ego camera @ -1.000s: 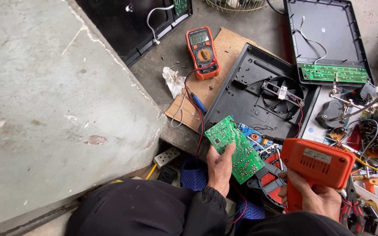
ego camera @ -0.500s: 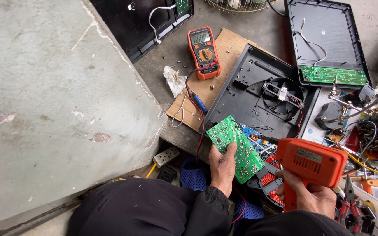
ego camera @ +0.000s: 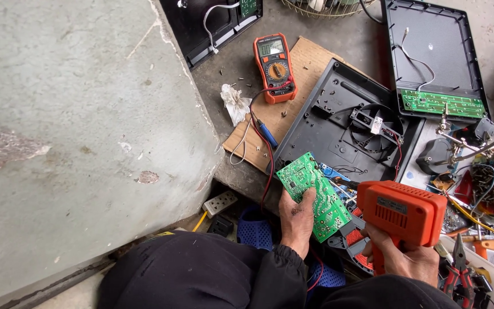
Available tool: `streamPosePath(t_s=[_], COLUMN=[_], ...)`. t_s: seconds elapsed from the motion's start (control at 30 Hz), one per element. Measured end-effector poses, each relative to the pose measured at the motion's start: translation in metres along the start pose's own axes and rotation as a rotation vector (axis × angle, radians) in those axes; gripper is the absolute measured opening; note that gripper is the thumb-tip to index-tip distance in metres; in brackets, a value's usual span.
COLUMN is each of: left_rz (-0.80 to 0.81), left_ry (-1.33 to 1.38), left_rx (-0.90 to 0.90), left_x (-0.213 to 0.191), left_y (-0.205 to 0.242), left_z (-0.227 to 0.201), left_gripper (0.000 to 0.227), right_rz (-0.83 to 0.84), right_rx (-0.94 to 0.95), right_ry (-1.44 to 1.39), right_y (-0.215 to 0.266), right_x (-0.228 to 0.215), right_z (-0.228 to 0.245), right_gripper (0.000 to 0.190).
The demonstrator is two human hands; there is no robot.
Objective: Soldering components on a printed circuit board from a disassembled induction cooktop
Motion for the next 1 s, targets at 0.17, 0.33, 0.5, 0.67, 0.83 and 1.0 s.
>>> streamPosePath(t_s=[0.17,0.33,0.5,0.67,0.83,1.0], left_rz=[-0.013,-0.005,-0.033,-0.158,-0.218,-0.253], left_ry=[-0.005,-0.027,-0.013,-0.036,-0.022,-0.069], left_rx=[0.01,-0.056,-0.12,-0.061,-0.117,-0.077], left_x=[0.001,-0.001,-0.008,-0.02,-0.016,-0.012], left_y=[0.0,0.003,-0.007,-0.014,0.0,0.003], left_z=[-0.002,-0.008,0.013,0.015,-0.006,-0.016], left_gripper=[0.068,0.066,0.052,0.036,0.038,0.052], right_rz=[0.004,-0.122,-0.415,-0.613,-0.749,-0.743], right_rx=[0.044,0.04,0.074,-0.048,0.147,0.25], right_ry=[0.035,-0.023,-0.077,-0.277,-0.112,-0.217], right_y=[0.0,0.006,0.001,-0.016,-0.027,-0.051], right_x=[-0.002,-0.015,-0.068,-0.147,-0.198,-0.209], right_z=[-0.007,0.001,-0.006,-0.016,-0.044,-0.085], right_gripper=[0.032,0.029,0.026,0.024,0.027,0.017])
Point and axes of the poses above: each hand's wrist, its own y-axis away from the middle knuckle, its own x-axis out of the palm, z = x × y, the point moved 7 cm from there along -y, towards the middle knuckle, and after that the axes turned 14 degrees about -z, right-handed, at the moved point
